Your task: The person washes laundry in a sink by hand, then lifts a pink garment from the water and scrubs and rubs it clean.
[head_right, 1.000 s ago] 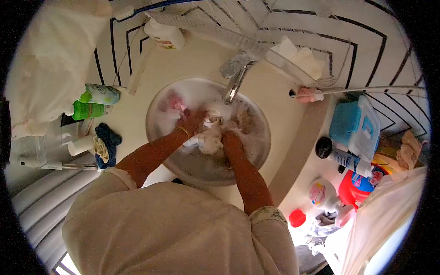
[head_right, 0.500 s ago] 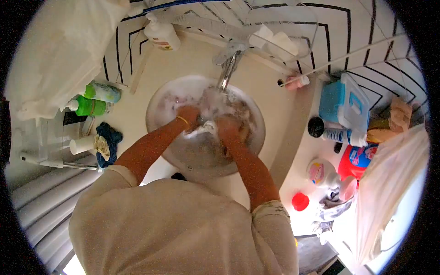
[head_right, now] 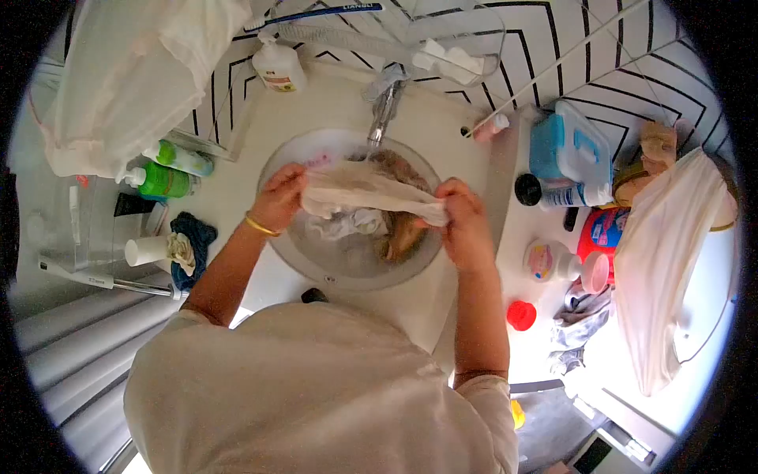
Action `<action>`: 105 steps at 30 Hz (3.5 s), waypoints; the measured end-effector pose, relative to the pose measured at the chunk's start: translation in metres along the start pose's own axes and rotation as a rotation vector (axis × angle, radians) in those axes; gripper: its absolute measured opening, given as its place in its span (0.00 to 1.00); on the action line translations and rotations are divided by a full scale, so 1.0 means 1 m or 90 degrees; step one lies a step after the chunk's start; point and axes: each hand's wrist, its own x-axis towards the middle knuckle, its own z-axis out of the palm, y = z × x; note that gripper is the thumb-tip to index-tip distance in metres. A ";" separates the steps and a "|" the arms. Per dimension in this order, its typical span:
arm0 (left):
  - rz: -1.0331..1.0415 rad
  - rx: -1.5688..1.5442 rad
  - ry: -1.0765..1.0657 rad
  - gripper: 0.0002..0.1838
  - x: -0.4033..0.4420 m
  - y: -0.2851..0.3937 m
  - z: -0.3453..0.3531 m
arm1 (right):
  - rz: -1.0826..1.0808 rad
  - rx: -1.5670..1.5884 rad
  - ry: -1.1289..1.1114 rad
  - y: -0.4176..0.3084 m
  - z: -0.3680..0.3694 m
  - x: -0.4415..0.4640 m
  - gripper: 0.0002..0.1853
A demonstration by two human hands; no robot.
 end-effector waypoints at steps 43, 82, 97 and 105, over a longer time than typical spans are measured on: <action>-0.053 0.737 -0.094 0.13 0.079 -0.088 -0.075 | 0.003 -0.592 -0.012 0.135 -0.028 0.052 0.12; -0.124 1.203 -0.359 0.24 0.137 -0.167 -0.056 | 0.031 -0.746 0.219 0.199 -0.030 0.067 0.31; -0.298 0.440 -0.062 0.25 0.011 -0.062 0.015 | -0.139 -0.324 0.135 0.121 0.046 -0.052 0.28; -0.151 0.372 -0.047 0.24 0.003 0.007 0.015 | -0.344 -0.217 0.149 0.046 0.081 -0.072 0.29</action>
